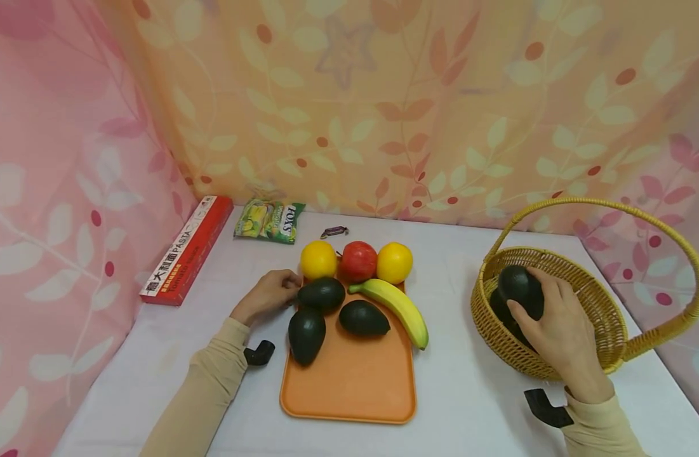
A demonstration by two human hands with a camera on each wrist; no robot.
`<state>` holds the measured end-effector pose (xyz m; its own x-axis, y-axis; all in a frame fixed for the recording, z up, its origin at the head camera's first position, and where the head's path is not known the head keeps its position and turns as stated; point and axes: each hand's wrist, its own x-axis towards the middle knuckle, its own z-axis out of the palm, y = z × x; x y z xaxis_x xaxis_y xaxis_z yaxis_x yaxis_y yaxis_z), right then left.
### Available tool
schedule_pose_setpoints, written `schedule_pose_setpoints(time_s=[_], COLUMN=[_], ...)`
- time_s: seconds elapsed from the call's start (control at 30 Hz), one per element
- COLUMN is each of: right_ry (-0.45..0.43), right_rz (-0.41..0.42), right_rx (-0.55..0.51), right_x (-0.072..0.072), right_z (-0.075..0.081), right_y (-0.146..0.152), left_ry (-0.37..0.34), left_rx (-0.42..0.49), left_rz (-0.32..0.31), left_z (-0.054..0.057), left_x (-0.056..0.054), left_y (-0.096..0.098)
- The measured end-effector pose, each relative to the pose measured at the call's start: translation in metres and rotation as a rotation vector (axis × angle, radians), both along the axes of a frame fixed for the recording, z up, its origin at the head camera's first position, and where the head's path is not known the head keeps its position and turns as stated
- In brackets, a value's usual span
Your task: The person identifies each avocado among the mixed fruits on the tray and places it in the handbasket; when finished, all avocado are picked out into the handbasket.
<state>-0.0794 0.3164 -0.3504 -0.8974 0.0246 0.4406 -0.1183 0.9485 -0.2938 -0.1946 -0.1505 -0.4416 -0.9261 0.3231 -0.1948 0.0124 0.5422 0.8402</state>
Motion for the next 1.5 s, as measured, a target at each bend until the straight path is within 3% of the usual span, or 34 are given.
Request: schedule_pose_setpoints(time_s=[0.1, 0.37, 0.63, 0.9, 1.03, 1.33, 1.43, 1.5], right_ry=[-0.071, -0.166, -0.405, -0.546, -0.529, -0.465, -0.393, -0.277], right_rz=[-0.076, -0.141, -0.139, -0.037, -0.007, -0.054, -0.062, -0.056], right_rx=[0.010, 0.041, 0.066, 0.083, 0.092, 0.105, 0.093, 0.078], right_x=[0.001, -0.002, -0.006, -0.009, -0.010, -0.012, -0.013, -0.013], right_z=[-0.008, -0.016, -0.002, 0.000, -0.011, -0.024, -0.023, -0.023], right_y=[0.014, 0.023, 0.030, 0.044, 0.045, 0.043, 0.037, 0.029], left_ry=[-0.001, 0.007, -0.020, -0.017, -0.021, -0.029, -0.022, -0.020], left_rx=[-0.003, -0.013, -0.003, -0.009, -0.007, -0.007, -0.004, 0.000], left_rz=[0.004, 0.018, 0.023, 0.020, 0.022, 0.032, 0.030, 0.030], left_z=[0.000, -0.003, -0.002, -0.001, 0.000, -0.001, -0.001, 0.000], left_x=[0.000, -0.002, -0.002, -0.002, -0.001, -0.001, -0.001, -0.001], left_y=[-0.001, -0.002, -0.002, -0.002, -0.001, 0.000, 0.000, 0.000])
